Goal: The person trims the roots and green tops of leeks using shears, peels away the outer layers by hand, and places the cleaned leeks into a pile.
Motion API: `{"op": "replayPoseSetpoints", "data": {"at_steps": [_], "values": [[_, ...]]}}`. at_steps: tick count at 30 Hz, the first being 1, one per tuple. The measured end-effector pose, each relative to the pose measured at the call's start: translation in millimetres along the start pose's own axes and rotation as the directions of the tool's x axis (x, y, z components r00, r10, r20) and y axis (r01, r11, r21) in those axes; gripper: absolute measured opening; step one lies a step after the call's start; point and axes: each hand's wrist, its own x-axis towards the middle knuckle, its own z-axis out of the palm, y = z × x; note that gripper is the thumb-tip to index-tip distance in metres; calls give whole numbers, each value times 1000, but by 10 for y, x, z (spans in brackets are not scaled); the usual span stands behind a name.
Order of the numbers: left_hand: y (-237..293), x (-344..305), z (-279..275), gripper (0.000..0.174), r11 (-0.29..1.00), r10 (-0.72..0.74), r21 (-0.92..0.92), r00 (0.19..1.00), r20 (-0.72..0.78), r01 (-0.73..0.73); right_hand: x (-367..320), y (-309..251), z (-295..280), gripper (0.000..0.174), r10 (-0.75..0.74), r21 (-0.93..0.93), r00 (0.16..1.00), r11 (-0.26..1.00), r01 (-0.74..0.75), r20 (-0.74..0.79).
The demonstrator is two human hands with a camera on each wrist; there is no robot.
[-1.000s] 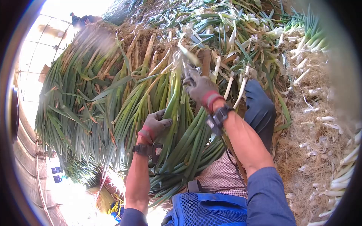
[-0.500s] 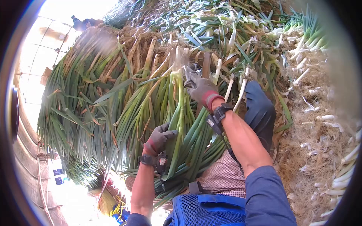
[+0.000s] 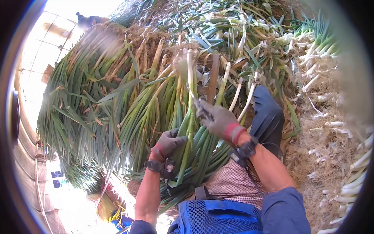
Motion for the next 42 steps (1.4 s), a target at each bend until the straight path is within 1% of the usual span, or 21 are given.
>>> {"op": "replayPoseSetpoints", "data": {"at_steps": [3, 7, 10, 11, 14, 17, 20, 24, 25, 28, 29, 31, 33, 34, 36, 37, 38, 39, 40, 41, 42], "values": [[-71, -25, 82, 38, 1000, 7, 7, 1000, 24, -8, -225, 38, 20, 71, 18, -67, 1000, 998, -17, 16], [-181, -127, 224, 40, 998, 17, 63, 999, 31, -19, 1, 200, -5, 66, 125, -62, 978, 989, -137, -168], [-291, -139, 301, 41, 992, 39, 122, 999, -1, -39, 240, 160, -47, 67, 67, -101, 981, 991, -86, -182], [-330, -131, 327, 41, 988, 51, 146, 999, -15, -49, 297, 32, -84, 68, 124, -121, 978, 982, -145, -166], [-361, -130, 395, 41, 982, 69, 177, 997, -46, -59, 602, 51, -37, 69, 100, -142, 981, 982, -124, -165], [-414, -121, 489, 43, 961, 108, 260, 993, -54, -91, 675, -61, -24, 67, 64, -194, 994, 978, -80, -87], [-433, -187, 636, 43, 917, 139, 386, 987, -80, -98, 742, 46, 13, 68, 107, -198, 991, 973, -120, -79], [-346, -318, 810, 43, 884, 84, 463, 996, -18, -66, 631, 258, -98, 72, 126, -182, 988, 973, -142, -93], [-487, -263, 805, 42, 847, 112, 523, 994, -5, -93, 620, 310, -122, 71, 125, -179, 986, 973, -144, -114], [-403, -298, 923, 38, 819, 62, 569, 998, 29, -67, 627, 402, -168, 71, 120, -168, 977, 974, -150, -175], [-413, -299, 964, 36, 824, 86, 559, 996, 38, -92, 538, 121, -284, 71, 204, -105, 974, 971, -214, -100], [-449, -300, 1057, 34, 831, 135, 538, 989, 55, -143, 520, 71, -203, 69, 126, -202, 988, 969, -142, -88], [-356, -308, 1135, 33, 769, 91, 630, 994, 60, -108, 556, 117, -123, 68, 63, -286, 996, 955, -79, -66], [-299, -315, 1154, 33, 734, 69, 673, 996, 59, -91, 599, 152, -136, 69, 121, -266, 987, 953, -145, -104], [-194, -343, 1083, 40, 769, 60, 635, 997, 45, -75, 712, 185, -202, 70, 235, -219, 957, 938, -269, -172], [-148, -347, 1002, 44, 785, 55, 616, 998, 38, -66, 726, 343, -222, 72, 197, -185, 957, 954, -237, -213], [-239, -213, 775, 56, 839, 39, 538, 995, 88, -81, 710, 506, -216, 73, 161, -132, 954, 971, -199, -254], [-264, -85, 514, 61, 817, 129, 565, 991, 17, -116, 673, 649, -191, 73, 126, -81, 947, 984, -156, -294], [-166, -43, 268, 59, 816, 290, 538, 955, -62, -213, 628, 712, -145, 73, 95, -31, 938, 993, -111, -333], [-41, 67, -8, 56, 867, 250, 479, 950, -185, -135, 520, 633, -178, 70, 168, 58, 943, 986, -157, -288], [36, 159, -257, 51, 787, 436, 593, 833, -341, -169, 437, 647, -104, 70, 183, 220, 951, 967, -129, -249]]}}
